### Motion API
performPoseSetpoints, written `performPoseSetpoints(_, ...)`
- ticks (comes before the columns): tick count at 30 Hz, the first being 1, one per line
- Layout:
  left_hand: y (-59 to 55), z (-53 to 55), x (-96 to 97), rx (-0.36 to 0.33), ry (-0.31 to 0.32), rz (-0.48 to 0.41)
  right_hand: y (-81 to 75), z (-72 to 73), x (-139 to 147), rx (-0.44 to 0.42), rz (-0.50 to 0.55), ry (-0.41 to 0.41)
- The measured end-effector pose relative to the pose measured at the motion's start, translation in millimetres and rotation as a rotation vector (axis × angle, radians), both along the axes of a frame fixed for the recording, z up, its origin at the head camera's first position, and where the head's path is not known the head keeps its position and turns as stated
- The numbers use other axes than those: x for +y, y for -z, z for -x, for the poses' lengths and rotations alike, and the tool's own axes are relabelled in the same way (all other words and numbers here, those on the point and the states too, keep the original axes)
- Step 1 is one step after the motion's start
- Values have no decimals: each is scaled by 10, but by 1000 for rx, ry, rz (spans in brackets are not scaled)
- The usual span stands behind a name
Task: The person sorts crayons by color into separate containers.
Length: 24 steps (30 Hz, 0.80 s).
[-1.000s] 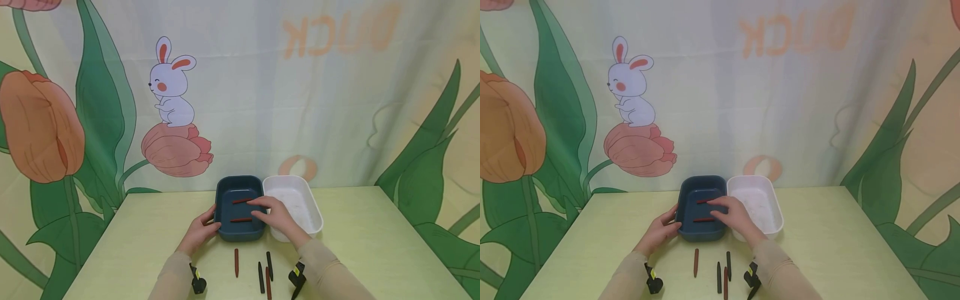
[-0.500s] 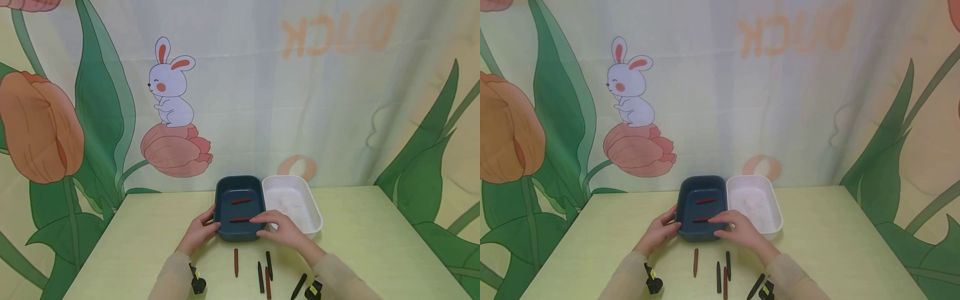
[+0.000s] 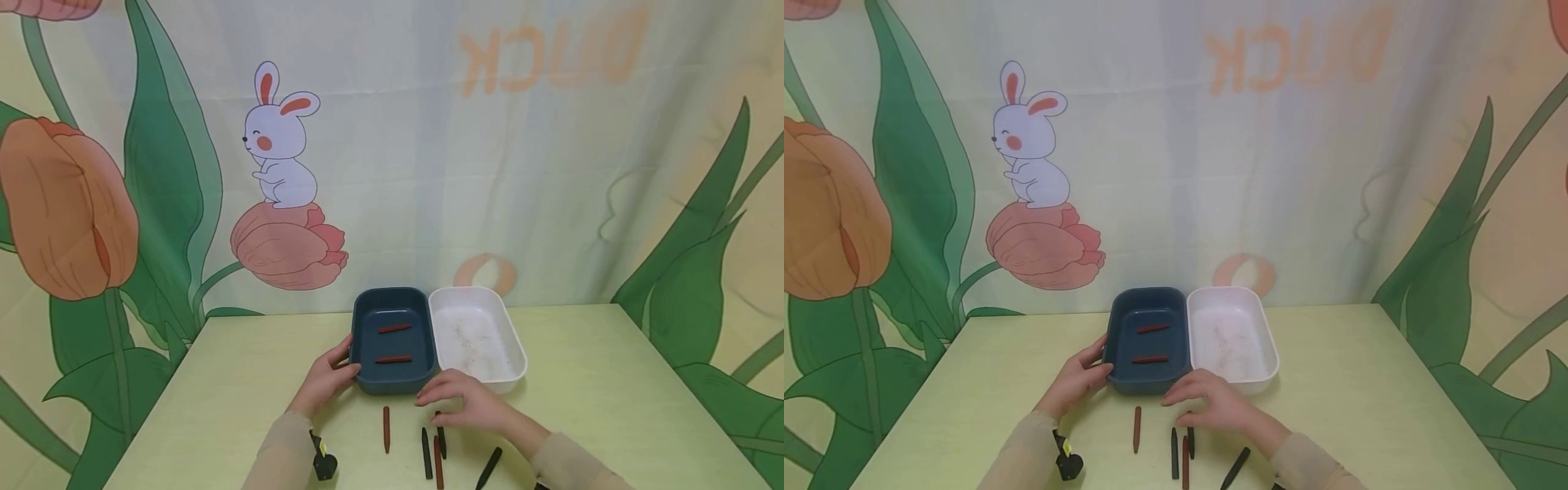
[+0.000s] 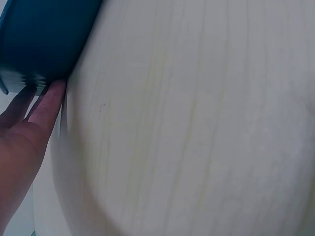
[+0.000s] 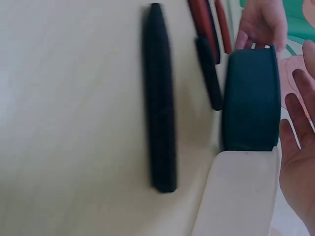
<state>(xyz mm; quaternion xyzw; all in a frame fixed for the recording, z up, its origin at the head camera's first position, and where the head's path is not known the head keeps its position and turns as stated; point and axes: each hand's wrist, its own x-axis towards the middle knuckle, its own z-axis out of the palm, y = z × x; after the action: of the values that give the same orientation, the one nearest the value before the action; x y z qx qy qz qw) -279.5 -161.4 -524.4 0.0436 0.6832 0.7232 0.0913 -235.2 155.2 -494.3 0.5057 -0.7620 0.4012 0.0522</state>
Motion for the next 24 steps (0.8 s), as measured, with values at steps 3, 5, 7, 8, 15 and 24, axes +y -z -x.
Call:
performPoseSetpoints(3, -3, 2, 2, -1, -3, 7, 29, -22, 28, 20, -5, -71)
performPoseSetpoints(5, -4, 3, 3, 3, -3, 16, 50, -33, 48, 24, -25, -106)
performPoseSetpoints(7, -3, 4, 0, 1, -2, 24, 76, -40, 66, 21, -56, -130)
performPoseSetpoints(8, 0, 6, -2, -1, -1, 28, 91, -42, 75, 24, -74, -141)
performPoseSetpoints(15, 14, 14, -15, -5, 6, 38, 189, -46, 110, -45, -133, -189)
performPoseSetpoints(24, 19, 15, -22, 6, 12, 34, 287, -51, 79, -16, -148, -240)
